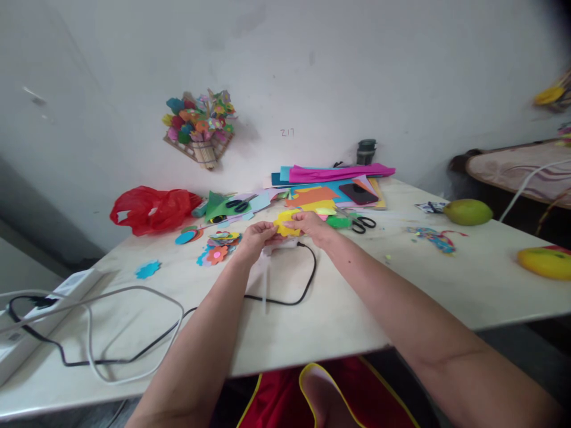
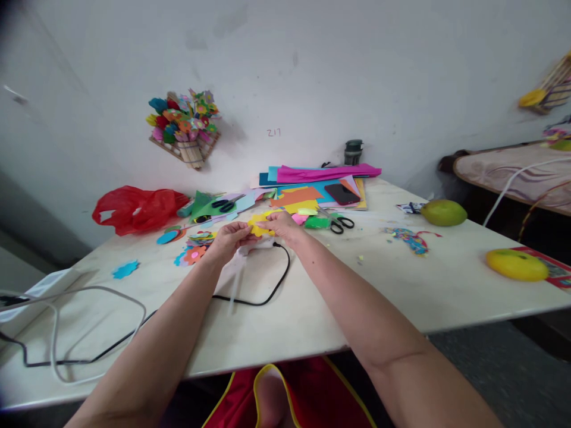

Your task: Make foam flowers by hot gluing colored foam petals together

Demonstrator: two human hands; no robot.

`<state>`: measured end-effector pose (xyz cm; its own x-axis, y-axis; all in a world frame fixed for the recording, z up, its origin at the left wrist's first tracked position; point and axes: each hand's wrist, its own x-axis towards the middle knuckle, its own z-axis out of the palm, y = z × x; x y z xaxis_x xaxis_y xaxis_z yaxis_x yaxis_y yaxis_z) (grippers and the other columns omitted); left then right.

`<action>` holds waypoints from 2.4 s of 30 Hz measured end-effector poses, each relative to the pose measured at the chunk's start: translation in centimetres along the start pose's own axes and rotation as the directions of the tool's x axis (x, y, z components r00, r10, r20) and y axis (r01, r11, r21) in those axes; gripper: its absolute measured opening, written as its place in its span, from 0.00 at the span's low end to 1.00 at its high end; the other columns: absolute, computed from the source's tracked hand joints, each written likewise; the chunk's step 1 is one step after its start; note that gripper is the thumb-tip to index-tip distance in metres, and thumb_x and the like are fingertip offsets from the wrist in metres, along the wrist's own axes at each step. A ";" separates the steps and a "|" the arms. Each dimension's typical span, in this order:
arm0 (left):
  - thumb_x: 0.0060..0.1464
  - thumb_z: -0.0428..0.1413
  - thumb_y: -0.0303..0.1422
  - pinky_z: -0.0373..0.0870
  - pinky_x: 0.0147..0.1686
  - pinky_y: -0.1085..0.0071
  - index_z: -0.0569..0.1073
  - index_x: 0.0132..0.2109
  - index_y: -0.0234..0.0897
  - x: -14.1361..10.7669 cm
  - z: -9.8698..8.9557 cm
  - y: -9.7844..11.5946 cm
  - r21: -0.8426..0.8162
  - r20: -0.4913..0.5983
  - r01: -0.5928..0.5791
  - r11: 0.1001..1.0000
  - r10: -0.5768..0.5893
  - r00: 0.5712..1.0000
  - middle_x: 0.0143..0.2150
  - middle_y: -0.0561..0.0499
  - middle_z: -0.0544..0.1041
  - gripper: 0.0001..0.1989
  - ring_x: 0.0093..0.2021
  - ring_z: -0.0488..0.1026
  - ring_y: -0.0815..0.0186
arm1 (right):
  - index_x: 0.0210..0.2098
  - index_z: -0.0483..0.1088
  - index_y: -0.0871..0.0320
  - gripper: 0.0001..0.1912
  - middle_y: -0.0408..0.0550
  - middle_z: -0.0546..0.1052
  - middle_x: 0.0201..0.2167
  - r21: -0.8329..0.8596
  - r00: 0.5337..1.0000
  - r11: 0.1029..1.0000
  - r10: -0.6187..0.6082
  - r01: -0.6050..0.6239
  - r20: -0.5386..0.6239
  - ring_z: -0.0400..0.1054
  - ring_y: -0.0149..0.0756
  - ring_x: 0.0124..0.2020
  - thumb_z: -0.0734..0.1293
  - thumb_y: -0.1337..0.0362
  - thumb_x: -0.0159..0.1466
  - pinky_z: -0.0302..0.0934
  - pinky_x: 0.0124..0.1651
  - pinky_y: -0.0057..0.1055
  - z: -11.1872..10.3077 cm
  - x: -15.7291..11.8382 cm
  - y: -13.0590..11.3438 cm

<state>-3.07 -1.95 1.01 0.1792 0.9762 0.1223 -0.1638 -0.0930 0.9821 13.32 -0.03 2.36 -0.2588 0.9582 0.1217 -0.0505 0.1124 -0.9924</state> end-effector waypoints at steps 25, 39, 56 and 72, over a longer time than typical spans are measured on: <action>0.38 0.63 0.33 0.71 0.29 0.74 0.68 0.31 0.29 -0.1 0.2 0.1 -0.010 -0.001 0.005 1.000 -0.005 1.000 0.24 0.48 0.76 0.15 0.27 0.75 0.66 | 0.20 0.67 0.61 0.17 0.42 0.69 0.18 -0.039 0.999 0.998 0.047 -0.046 0.027 0.59 0.27 0.21 0.71 0.54 0.43 0.50 0.26 0.27 -0.6 0.2 0.0; 0.37 0.64 0.34 0.72 0.29 0.73 0.68 0.31 0.30 0.1 0.1 -0.2 0.011 0.000 0.018 1.000 -0.018 1.000 0.24 0.48 0.76 0.16 0.26 0.75 0.66 | 0.18 0.66 0.62 0.14 0.40 0.67 0.15 0.007 0.997 0.997 0.076 -0.076 -0.010 0.59 0.25 0.20 0.72 0.59 0.40 0.53 0.25 0.27 -0.2 -0.3 -0.6; 0.38 0.63 0.34 0.71 0.30 0.72 0.67 0.30 0.31 0.2 0.3 -0.3 0.053 0.013 0.037 0.998 -0.037 0.999 0.23 0.50 0.75 0.14 0.26 0.75 0.67 | 0.20 0.68 0.63 0.14 0.44 0.71 0.18 0.049 0.998 0.997 0.062 -0.060 -0.028 0.63 0.28 0.22 0.72 0.59 0.41 0.56 0.27 0.27 0.2 -0.3 -0.3; 0.38 0.63 0.33 0.72 0.29 0.72 0.68 0.30 0.30 0.3 0.1 -0.4 0.030 0.001 0.027 0.999 -0.028 1.000 0.24 0.48 0.75 0.14 0.26 0.75 0.66 | 0.17 0.65 0.61 0.17 0.39 0.67 0.15 -0.055 1.000 0.998 0.020 -0.021 -0.014 0.59 0.26 0.20 0.74 0.59 0.36 0.53 0.26 0.26 -0.4 0.1 0.1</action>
<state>-2.87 -1.60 0.62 0.1850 0.9781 0.0954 -0.1293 -0.0720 0.9890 13.62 0.20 2.23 -0.2467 0.9638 0.1013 0.0084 0.1067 -0.9943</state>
